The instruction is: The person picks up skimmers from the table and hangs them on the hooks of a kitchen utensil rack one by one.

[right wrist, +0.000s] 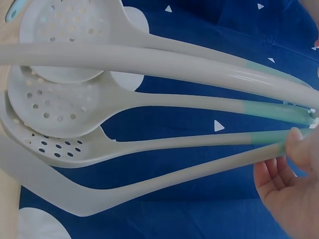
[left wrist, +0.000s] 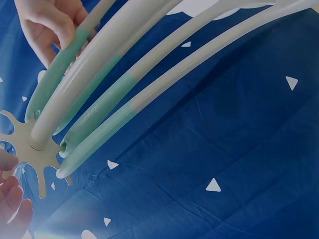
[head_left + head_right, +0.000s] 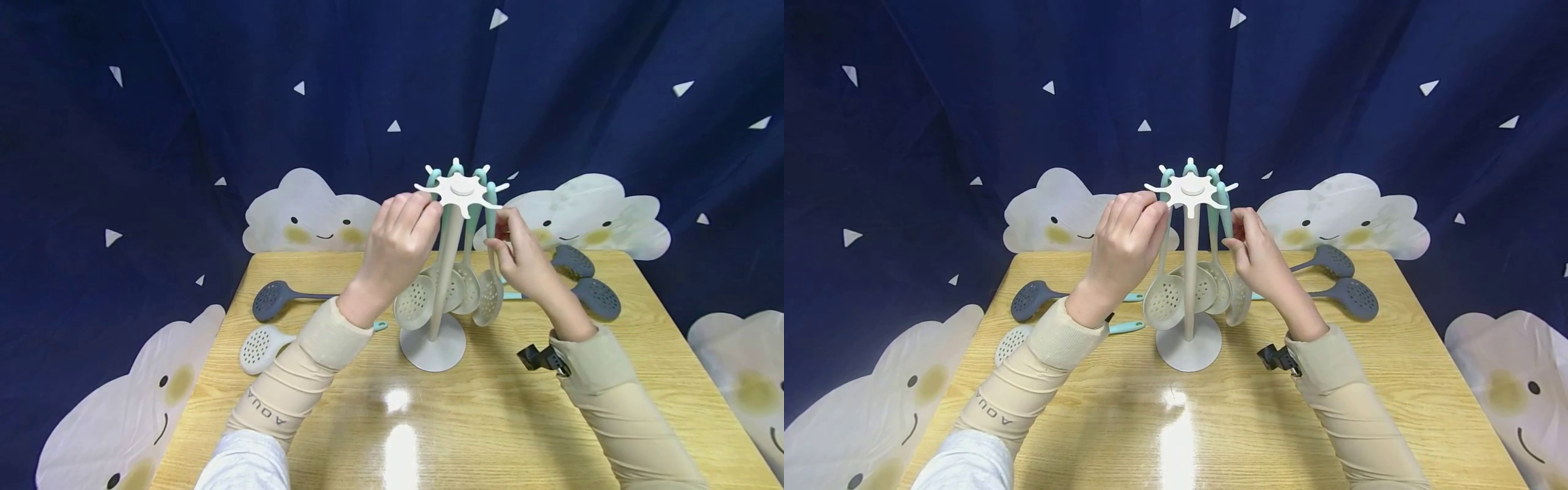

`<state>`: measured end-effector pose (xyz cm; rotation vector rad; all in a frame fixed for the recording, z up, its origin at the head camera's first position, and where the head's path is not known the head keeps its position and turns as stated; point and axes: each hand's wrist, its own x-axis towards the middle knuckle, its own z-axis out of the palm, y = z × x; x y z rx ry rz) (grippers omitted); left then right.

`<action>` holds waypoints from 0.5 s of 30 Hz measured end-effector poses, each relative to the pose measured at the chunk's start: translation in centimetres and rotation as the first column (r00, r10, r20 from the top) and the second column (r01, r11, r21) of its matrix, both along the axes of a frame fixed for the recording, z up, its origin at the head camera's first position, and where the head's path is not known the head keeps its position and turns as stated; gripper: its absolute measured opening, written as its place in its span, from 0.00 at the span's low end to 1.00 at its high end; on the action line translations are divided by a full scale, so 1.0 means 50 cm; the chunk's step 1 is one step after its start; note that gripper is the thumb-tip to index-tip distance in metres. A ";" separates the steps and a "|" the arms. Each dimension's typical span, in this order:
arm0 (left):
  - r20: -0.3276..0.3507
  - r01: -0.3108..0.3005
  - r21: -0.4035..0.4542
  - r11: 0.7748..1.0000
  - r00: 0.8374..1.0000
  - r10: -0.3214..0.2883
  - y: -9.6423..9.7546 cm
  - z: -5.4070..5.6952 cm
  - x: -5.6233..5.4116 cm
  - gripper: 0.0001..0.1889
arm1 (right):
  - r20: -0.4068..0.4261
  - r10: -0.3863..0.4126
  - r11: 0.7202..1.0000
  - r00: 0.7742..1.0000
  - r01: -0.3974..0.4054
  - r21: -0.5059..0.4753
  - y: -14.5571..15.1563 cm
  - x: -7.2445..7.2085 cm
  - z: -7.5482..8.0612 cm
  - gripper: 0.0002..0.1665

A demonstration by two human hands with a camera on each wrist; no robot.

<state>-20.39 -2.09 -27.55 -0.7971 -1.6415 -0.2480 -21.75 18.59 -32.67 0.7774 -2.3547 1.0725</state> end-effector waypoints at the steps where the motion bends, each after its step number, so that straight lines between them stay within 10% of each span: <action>1: 0.002 0.001 0.000 1.000 1.000 -0.001 0.000 0.000 0.000 0.03 | 0.007 0.004 1.000 1.000 -0.004 -0.003 0.000 0.000 -0.001 0.14; 15: 0.008 -0.001 -0.004 1.000 1.000 0.001 -0.001 0.000 0.000 0.03 | 0.064 0.033 0.999 0.997 -0.031 -0.036 -0.006 0.005 0.001 0.16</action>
